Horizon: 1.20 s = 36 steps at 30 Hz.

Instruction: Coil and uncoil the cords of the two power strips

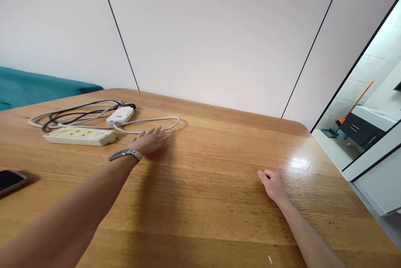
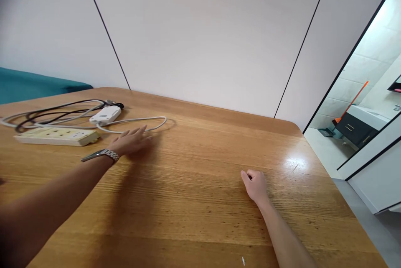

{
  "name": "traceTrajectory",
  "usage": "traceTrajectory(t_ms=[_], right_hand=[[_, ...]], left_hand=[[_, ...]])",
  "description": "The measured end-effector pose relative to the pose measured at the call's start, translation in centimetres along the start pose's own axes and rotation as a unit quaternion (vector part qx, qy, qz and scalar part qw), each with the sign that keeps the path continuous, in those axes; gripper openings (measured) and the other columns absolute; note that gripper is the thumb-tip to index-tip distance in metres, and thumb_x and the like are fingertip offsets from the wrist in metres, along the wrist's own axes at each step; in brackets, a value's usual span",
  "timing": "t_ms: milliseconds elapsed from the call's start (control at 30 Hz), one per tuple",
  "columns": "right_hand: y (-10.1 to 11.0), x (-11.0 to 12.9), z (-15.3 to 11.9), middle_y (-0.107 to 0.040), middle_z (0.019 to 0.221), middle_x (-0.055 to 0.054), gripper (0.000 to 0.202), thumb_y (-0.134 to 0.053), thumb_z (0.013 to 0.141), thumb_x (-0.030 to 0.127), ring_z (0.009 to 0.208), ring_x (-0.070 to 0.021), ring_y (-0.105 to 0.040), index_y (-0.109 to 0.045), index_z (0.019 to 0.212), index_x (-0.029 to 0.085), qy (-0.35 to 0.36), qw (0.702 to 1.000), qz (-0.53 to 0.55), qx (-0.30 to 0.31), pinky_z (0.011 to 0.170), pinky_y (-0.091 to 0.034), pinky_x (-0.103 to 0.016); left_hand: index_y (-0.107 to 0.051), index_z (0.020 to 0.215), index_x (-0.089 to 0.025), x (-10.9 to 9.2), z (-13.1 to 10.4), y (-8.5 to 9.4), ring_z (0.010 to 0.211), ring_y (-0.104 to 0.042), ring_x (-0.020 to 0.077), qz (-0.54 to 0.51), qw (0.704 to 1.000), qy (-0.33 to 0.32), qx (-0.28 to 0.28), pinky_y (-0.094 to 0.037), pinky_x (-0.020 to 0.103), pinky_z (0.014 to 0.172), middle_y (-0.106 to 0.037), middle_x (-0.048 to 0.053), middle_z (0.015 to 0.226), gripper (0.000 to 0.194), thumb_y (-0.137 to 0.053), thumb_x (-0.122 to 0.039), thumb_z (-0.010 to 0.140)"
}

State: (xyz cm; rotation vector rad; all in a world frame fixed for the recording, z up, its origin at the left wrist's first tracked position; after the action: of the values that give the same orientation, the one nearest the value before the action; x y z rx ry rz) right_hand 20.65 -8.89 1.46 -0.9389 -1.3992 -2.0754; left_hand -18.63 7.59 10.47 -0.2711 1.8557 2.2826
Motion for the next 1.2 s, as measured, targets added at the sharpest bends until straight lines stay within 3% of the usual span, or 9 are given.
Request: traceTrajectory(t_ms=[267,400,500,700,900,1100,1200], right_hand=[[0.1,0.0,0.0,-0.028,0.048,0.005,0.046,-0.046,0.080,0.051,0.048,-0.0107,-0.030,-0.027,0.049,0.023,0.004,1.000,0.007,-0.005,0.051,-0.022,-0.026],[0.0,0.0,-0.1,-0.030,0.048,0.005,0.046,-0.047,0.081,0.050,0.047,-0.0106,-0.030,-0.029,0.049,0.023,0.008,1.000,0.018,0.001,0.050,-0.023,-0.026],[0.0,-0.1,-0.1,-0.032,0.047,0.005,0.046,-0.048,0.082,0.050,0.047,-0.0107,-0.030,-0.032,0.049,0.022,0.015,1.000,0.027,-0.006,0.049,-0.023,-0.026],[-0.1,-0.5,0.1,-0.033,0.046,0.004,0.048,-0.048,0.082,0.053,0.047,-0.0110,-0.032,-0.035,0.047,0.022,0.028,0.999,0.018,-0.018,0.049,-0.024,-0.025],[-0.2,-0.7,0.2,-0.036,0.046,0.004,0.049,-0.048,0.082,0.055,0.048,-0.0115,-0.036,-0.037,0.047,0.022,0.020,0.999,0.022,-0.013,0.051,-0.027,-0.025],[0.9,-0.3,0.3,-0.050,0.055,0.002,0.044,-0.047,0.082,0.060,0.053,-0.0143,-0.047,-0.055,0.067,0.020,-0.011,0.989,0.124,-0.083,0.056,-0.038,-0.027],[1.1,-0.8,0.9,-0.058,0.063,0.001,0.045,-0.053,0.075,0.063,0.051,-0.0144,-0.051,-0.059,0.080,0.019,-0.055,0.979,0.184,-0.068,0.054,-0.042,-0.028]], left_hand=[[-0.063,0.090,-0.015,0.3,1.9,-1.8,0.085,-0.053,0.0150,0.041,0.998,-0.016,0.044,-0.038,0.021,0.075,-0.061,0.004,0.089,0.027,-0.044,-0.033,0.093],[-0.065,0.094,-0.015,0.0,1.8,-2.7,0.088,-0.057,0.0177,0.041,0.998,-0.026,0.044,-0.038,0.023,0.068,-0.063,0.007,0.099,0.031,-0.041,-0.036,0.094],[-0.066,0.099,-0.018,-1.4,0.9,-3.6,0.093,-0.060,0.0216,0.023,0.998,-0.037,0.038,-0.039,0.026,0.066,-0.064,0.009,0.107,0.032,-0.041,-0.037,0.094],[-0.065,0.096,-0.019,-7.3,-2.4,-5.4,0.095,-0.062,0.0233,-0.019,0.996,-0.076,0.047,-0.042,0.028,0.068,-0.065,0.010,0.108,0.030,-0.039,-0.034,0.093],[-0.065,0.093,-0.018,-14.6,-7.8,-7.2,0.097,-0.060,0.0212,-0.035,0.982,-0.165,0.089,-0.044,0.029,0.081,-0.064,0.010,0.105,0.024,-0.042,-0.025,0.093],[-0.057,0.114,-0.017,-21.9,-15.5,-7.6,0.103,-0.058,0.0265,-0.112,0.934,-0.315,0.130,-0.045,0.038,0.091,-0.062,0.014,0.108,0.029,-0.053,-0.027,0.087],[-0.059,0.110,-0.017,-24.9,-19.3,-7.9,0.101,-0.058,0.0269,-0.161,0.899,-0.377,0.154,-0.046,0.039,0.091,-0.063,0.014,0.107,0.028,-0.058,-0.029,0.084]])
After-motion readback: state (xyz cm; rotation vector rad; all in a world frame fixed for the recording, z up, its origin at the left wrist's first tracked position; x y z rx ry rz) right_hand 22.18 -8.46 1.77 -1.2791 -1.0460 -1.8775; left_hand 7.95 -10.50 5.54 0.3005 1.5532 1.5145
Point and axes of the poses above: each hand's wrist, its own z-axis towards the middle knuckle, its own y-axis out of the back of the hand, x = y × z, the point moved 5 cm from there along z, towards the middle knuckle
